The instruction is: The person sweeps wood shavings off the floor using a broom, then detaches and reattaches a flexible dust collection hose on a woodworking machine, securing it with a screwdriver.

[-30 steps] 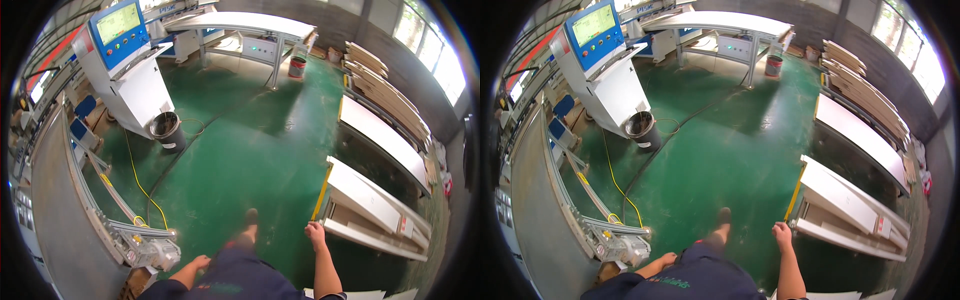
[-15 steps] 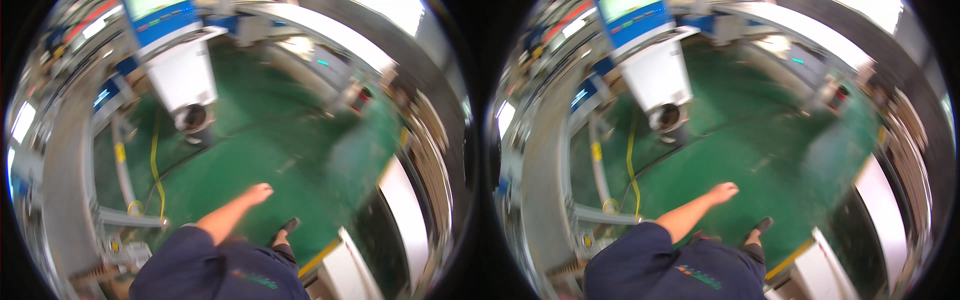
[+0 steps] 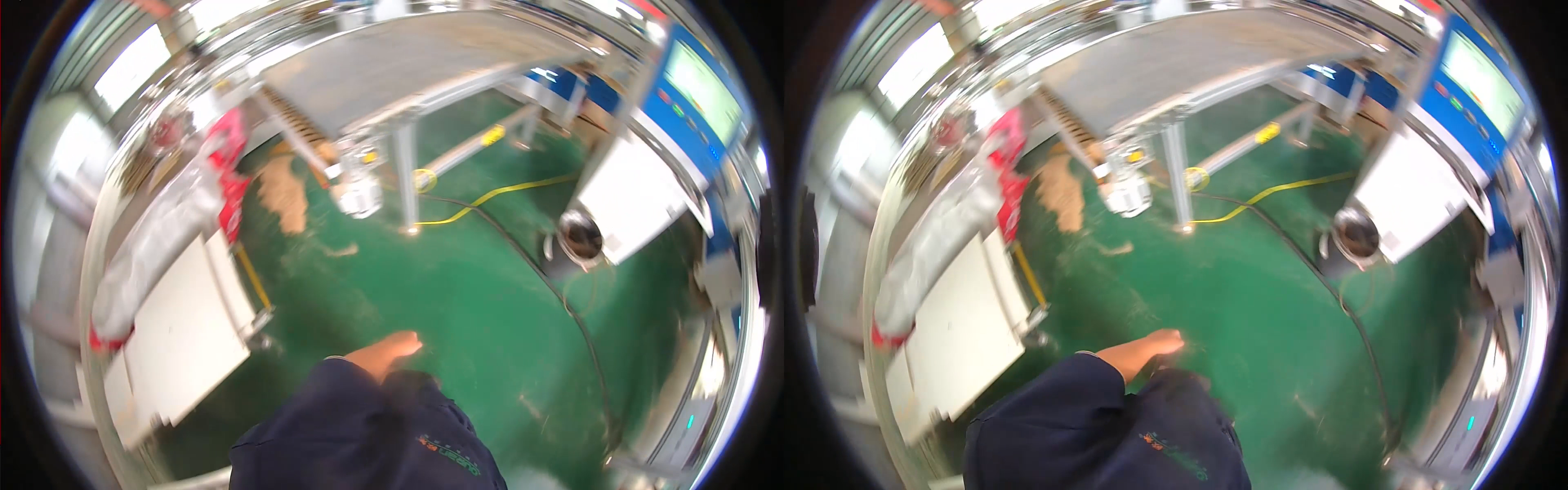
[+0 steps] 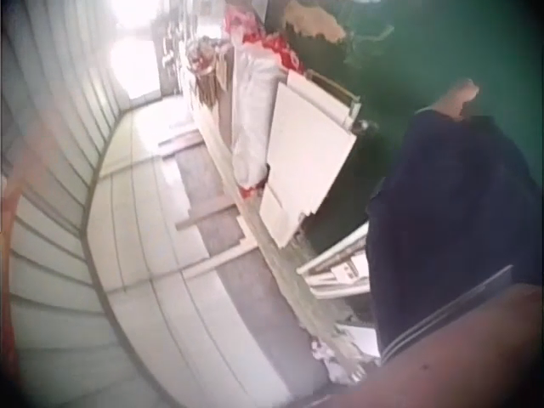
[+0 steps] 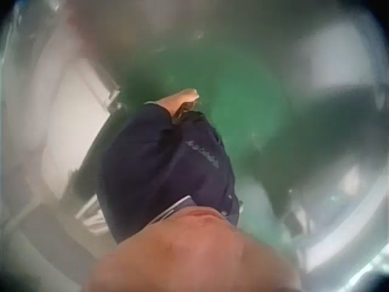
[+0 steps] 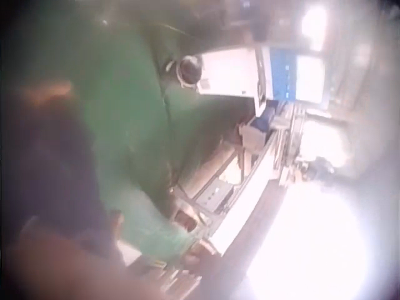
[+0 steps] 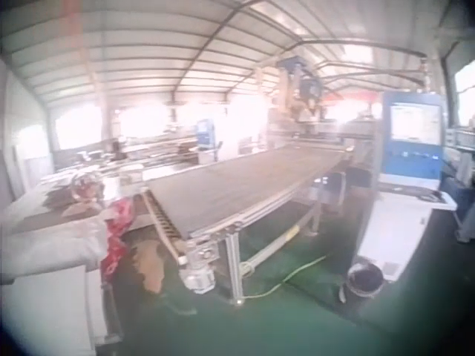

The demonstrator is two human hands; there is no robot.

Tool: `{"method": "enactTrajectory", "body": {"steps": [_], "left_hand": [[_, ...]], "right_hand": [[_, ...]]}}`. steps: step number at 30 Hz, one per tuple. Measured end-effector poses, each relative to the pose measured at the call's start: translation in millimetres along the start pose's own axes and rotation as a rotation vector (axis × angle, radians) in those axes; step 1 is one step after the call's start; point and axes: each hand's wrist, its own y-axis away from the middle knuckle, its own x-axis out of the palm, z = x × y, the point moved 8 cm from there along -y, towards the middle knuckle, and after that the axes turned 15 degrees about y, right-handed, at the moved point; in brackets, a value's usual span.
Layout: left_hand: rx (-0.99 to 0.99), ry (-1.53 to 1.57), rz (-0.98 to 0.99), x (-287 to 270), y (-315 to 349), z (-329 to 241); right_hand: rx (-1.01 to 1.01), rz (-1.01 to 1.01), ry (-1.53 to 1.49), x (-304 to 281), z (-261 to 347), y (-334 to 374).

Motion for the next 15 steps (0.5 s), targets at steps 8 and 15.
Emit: {"method": "enactTrajectory", "body": {"steps": [8,15], "left_hand": [[-0.132,-0.283,0.194,45.8,94.5,246.7],[-0.234,0.382,-0.093,-21.5,110.6,327.1]], "right_hand": [[-0.069,0.376,0.129,174.0,93.3,-20.5],[-0.625,0.794,0.808,489.4,113.5,207.1]]}}
